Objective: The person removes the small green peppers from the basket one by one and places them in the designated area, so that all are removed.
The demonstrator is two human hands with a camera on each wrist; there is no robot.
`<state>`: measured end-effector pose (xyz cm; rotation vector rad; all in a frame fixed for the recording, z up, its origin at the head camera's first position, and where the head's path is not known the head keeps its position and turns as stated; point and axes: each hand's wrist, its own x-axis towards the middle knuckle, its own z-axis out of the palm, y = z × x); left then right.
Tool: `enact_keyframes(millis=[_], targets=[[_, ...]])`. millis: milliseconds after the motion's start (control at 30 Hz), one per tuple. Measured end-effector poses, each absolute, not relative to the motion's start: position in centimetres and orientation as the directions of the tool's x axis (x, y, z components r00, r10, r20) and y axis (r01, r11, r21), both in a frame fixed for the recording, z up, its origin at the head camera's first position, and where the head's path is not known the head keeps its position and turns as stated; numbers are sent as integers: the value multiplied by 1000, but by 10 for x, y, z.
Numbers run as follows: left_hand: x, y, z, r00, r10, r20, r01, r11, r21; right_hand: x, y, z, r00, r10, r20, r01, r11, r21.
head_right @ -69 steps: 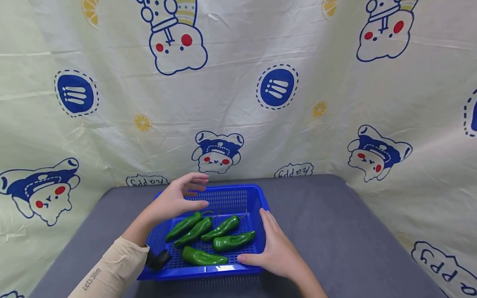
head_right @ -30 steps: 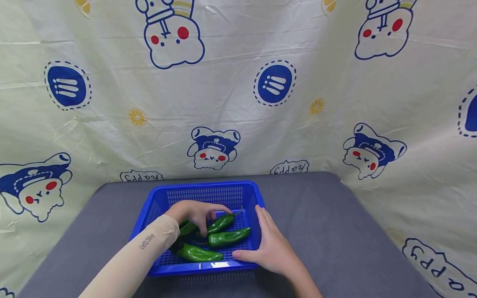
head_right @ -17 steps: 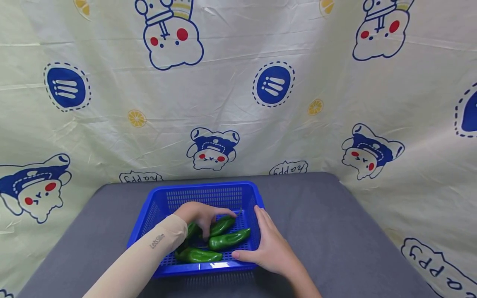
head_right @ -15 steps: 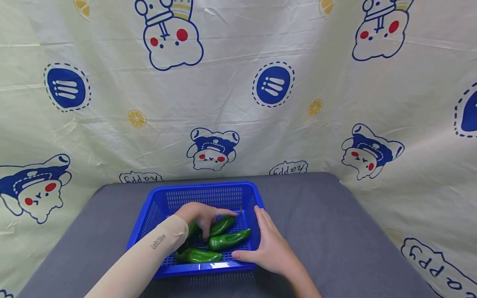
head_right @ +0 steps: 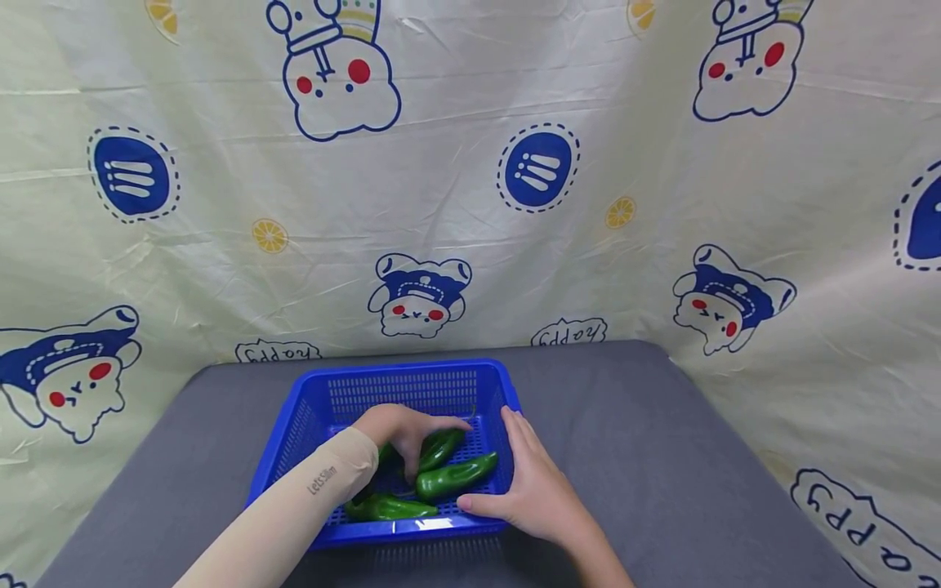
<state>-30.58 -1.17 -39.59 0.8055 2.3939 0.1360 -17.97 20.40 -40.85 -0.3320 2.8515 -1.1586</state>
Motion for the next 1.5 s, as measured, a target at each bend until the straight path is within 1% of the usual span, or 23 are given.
enact_keyframes(millis=[100,200,267,333,433,567,667,767,1000,1133,1267,1367,1500], targets=[[-303,-10,-397,-657,561,-503,518,821,239,-180,204,-409,-976,-214,34,-176,693,-699],[-299,-9,-397,-703,519,-486,486,850,205,-180,205,-410,-976,-216,37,-179,691,-700],[-299,-11,-397,-726,497,-475,459,865,204,-180,205,-410,-975,-216,41,-182,689,-701],[-300,-14,-396,-736,493,-465,441,869,224,-180,205,-410,-975,-217,44,-185,690,-700],[-300,-19,-394,-736,509,-446,425,860,282,-180,204,-409,-976,-216,39,-181,689,-702],[-301,-26,-390,-716,555,-423,391,821,416,-180,204,-408,-976,-215,30,-173,688,-704],[-304,-32,-388,-688,610,-393,371,762,531,-180,203,-408,-976,-214,28,-171,689,-704],[-307,-39,-383,-672,663,-331,374,688,622,-180,203,-408,-977,-212,27,-169,690,-703],[-307,-56,-367,-684,713,-154,351,507,788,-180,201,-408,-978,-209,28,-168,691,-703],[-304,-64,-359,-682,729,-58,347,392,852,-180,201,-407,-978,-208,23,-163,688,-707],[-299,-69,-351,-673,740,12,366,318,874,-181,201,-408,-978,-209,23,-164,689,-706],[-294,-73,-347,-669,742,47,376,283,882,-181,201,-408,-978,-209,27,-167,689,-705],[-287,-80,-343,-687,723,73,377,269,886,-181,201,-407,-978,-207,30,-167,689,-705]])
